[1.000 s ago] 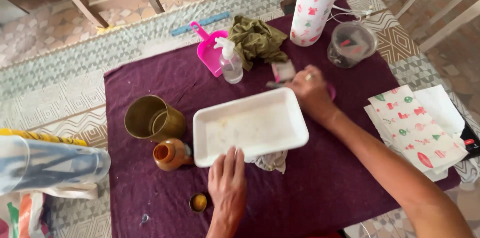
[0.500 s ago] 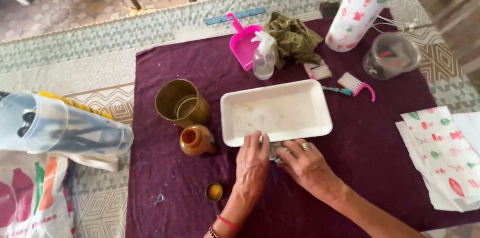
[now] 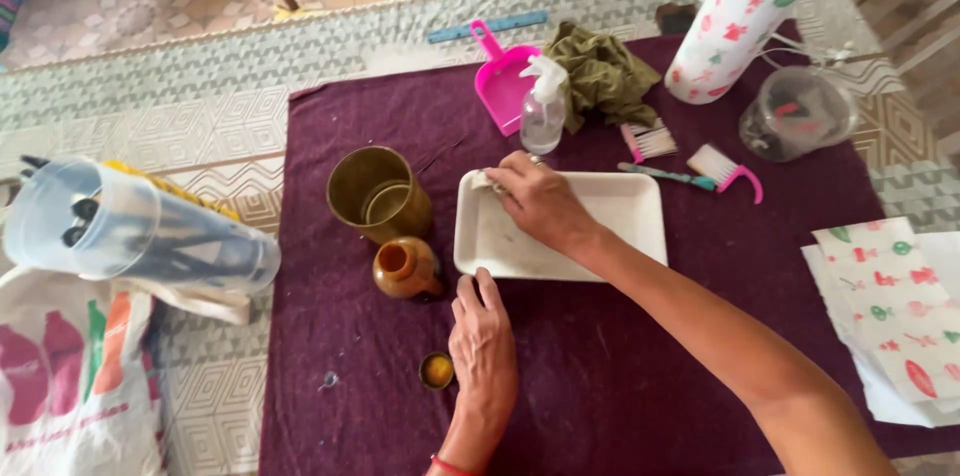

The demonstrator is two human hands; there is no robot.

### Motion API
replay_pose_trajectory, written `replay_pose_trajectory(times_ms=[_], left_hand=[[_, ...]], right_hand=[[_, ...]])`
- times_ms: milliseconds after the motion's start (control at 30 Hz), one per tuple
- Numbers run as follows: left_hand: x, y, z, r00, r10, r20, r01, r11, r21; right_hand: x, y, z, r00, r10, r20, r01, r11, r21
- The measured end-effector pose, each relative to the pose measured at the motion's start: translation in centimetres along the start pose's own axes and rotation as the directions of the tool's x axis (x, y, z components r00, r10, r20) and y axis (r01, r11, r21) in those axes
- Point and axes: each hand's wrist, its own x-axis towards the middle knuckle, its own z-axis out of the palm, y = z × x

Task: Cleaning a small metal container and a bottle using a spray, cloth, and brush

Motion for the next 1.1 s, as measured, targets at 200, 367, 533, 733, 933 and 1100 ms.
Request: replay_pose_trajectory(times_ms=[200,367,533,733,933,1100], left_hand=[[0.5,-0.3,1.8,0.997,0.033,-0.074,-0.038,0.997,-0.074],[0.3,-0.6,3.3,0.996,0.047,-0.079,-0.059,0.984,-0.169],[0.5,-0.8,3.0,0.997,0.026,-0.076,-0.043,0.970,-0.240],[0.2,-1.2,4.2,0.993,-0.002,-0.116,-0.030,0.961,-0.274],[0.6,-1.2,3.2,0.987,-0.013,-0.157,-0.028,0.967,-0.254],[2.0,-1.2,0.2,0.965,0.083,-0.247,-0.130,0.975,-0.178]], right_hand=[[-1.7,0.2,3.0,0.990,-0.035,0.139,0.053,0.990,-0.128],[-1.8,-0.3,3.0,0.972,-0.148,0.180,0.167,0.981,-0.096],[-2.9,-1.4,2.2,0.938,-0.241,0.250,0.214,0.968,0.131],[-3.0,-1.4,1.6,0.900,-0.337,0.276,0.210,0.891,0.403],[-1.6,0.2,0.5,0.829,-0.333,0.449,0.062,0.853,0.519],[-1.4,0.7,-0.9,0.751,-0.449,0.483,0.015,0.744,0.668]])
